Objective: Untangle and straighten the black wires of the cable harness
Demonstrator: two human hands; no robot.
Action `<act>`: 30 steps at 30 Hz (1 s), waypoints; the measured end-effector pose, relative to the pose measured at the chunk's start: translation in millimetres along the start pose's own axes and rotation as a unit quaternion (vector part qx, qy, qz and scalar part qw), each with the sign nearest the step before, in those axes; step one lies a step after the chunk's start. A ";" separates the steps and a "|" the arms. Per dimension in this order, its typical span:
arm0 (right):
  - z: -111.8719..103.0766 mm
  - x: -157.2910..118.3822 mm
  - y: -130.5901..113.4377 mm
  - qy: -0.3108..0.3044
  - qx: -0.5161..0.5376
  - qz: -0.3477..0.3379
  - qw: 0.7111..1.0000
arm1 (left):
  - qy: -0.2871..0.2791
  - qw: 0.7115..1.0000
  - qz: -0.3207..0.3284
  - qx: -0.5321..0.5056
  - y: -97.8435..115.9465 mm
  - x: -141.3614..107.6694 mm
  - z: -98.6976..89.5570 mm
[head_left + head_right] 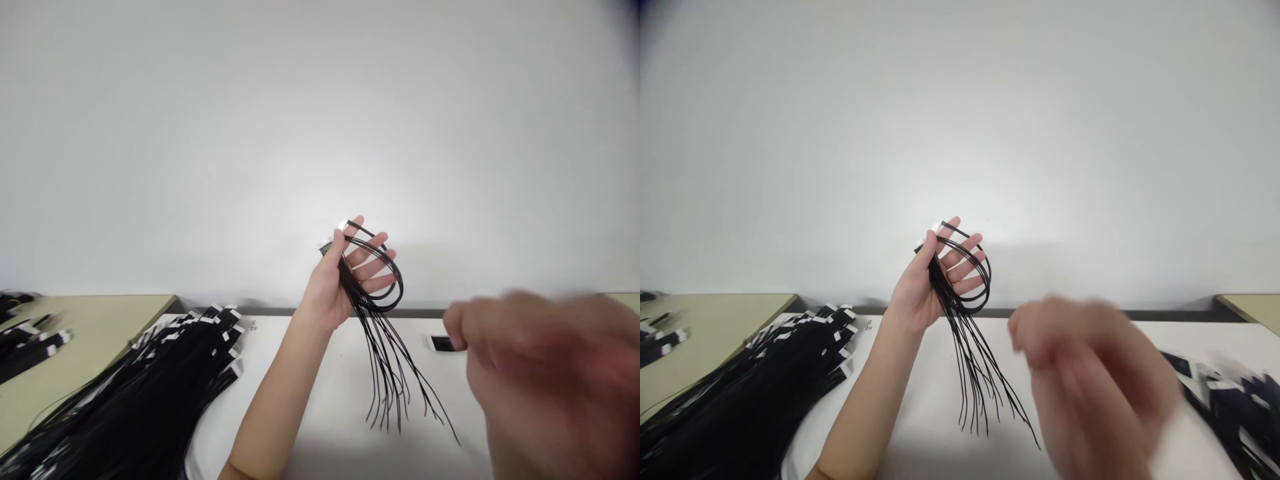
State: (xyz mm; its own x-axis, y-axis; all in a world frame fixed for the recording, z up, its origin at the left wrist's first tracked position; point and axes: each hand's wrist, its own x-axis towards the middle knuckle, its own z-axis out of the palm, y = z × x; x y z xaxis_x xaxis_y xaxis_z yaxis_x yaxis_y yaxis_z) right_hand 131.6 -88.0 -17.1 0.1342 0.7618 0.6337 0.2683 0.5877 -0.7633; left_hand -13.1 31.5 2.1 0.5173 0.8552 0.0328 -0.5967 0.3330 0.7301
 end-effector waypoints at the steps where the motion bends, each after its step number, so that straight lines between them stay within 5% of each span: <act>1: 0.5 13.9 5.2 0.056 0.002 0.003 0.998 | -0.004 1.000 0.001 0.000 0.3 -0.9 0.8; 2: 1.4 25.8 9.4 0.145 -0.009 0.043 0.989 | -0.009 1.000 0.001 -0.001 0.5 -1.6 1.5; 3: 2.4 35.3 12.7 0.140 -0.027 0.101 0.985 | -0.012 1.000 0.003 -0.003 0.6 -2.3 2.1; 8: 2.7 50.9 22.0 -0.029 -0.014 0.259 0.965 | -0.022 1.000 0.017 -0.011 0.8 -3.4 3.1; 15: 6.9 54.7 32.0 -0.162 0.133 0.314 0.926 | -0.036 0.999 0.017 0.006 -1.6 -5.1 5.7; 20: 12.9 55.5 38.5 -0.222 0.023 0.280 0.934 | -0.018 0.998 0.015 0.052 -5.9 -6.7 6.5; 25: 15.5 53.7 36.9 -0.326 -0.014 0.274 0.905 | -0.048 0.994 0.018 0.096 -9.4 -8.9 6.0; 30: 20.8 51.5 34.3 -0.311 -0.014 0.263 0.913 | -0.058 0.991 0.038 0.110 -11.5 -10.3 8.3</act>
State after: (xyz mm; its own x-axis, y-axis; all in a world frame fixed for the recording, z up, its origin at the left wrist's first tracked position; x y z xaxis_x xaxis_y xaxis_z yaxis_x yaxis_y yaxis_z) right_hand 127.9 -22.9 -13.3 -0.3135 0.9494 -0.0199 0.3490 0.0957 -0.9322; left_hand -6.5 15.5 -0.9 0.5509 0.8186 0.1625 -0.4949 0.1638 0.8534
